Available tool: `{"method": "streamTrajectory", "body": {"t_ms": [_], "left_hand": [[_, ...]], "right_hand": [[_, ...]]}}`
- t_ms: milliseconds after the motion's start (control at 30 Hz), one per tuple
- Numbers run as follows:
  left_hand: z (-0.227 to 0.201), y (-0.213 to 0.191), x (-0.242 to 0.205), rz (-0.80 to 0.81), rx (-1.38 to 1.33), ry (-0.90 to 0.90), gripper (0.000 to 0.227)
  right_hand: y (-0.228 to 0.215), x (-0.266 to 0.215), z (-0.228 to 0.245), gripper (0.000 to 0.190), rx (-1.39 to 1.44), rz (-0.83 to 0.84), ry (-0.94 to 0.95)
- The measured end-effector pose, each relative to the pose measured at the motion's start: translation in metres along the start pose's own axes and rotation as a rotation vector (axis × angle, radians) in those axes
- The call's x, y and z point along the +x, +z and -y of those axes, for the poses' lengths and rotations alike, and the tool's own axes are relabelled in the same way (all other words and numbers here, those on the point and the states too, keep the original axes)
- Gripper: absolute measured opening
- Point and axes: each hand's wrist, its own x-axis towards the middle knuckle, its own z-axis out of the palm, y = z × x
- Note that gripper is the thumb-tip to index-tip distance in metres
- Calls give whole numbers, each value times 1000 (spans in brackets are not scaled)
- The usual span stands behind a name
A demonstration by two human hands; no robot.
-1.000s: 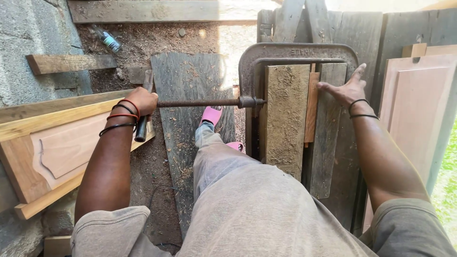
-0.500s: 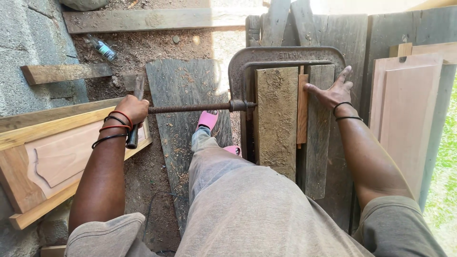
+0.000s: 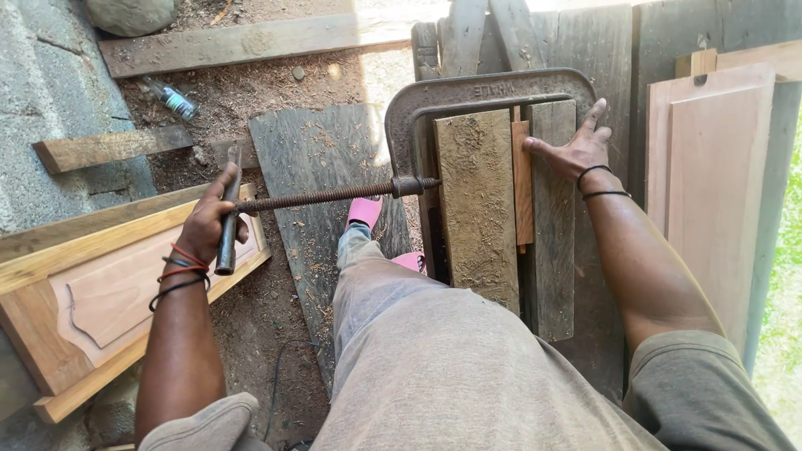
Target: The user is using a C-clamp to secure pieces of wood and then using a chisel and hammer to shape them.
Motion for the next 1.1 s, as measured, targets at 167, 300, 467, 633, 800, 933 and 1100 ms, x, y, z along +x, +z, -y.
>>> {"method": "streamTrajectory", "body": {"t_ms": [167,300,467,633,800,933,1100], "left_hand": [[-5,5,-17,191,-554,145,67],[4,-6,-14,319,-652,77,76],[-1,-13,-11,270,-344,17,83],[10,-17,-18,32,118,130,70],[-8,1,-31,-92,550,460,79],[-12,24,-39,-166,560,681,74],[13,28,-12,-262,475,737,55]], "right_hand": [[2,3,-5,169,28,2,-5],[2,1,-5,171,55,0,-26],[-1,-3,-2,172,60,32,-12],[5,6,-9,171,35,7,-49],[7,10,-13,168,45,4,-53],[1,-1,-2,170,50,25,-31],[-1,-2,-4,169,48,18,-29]]}}
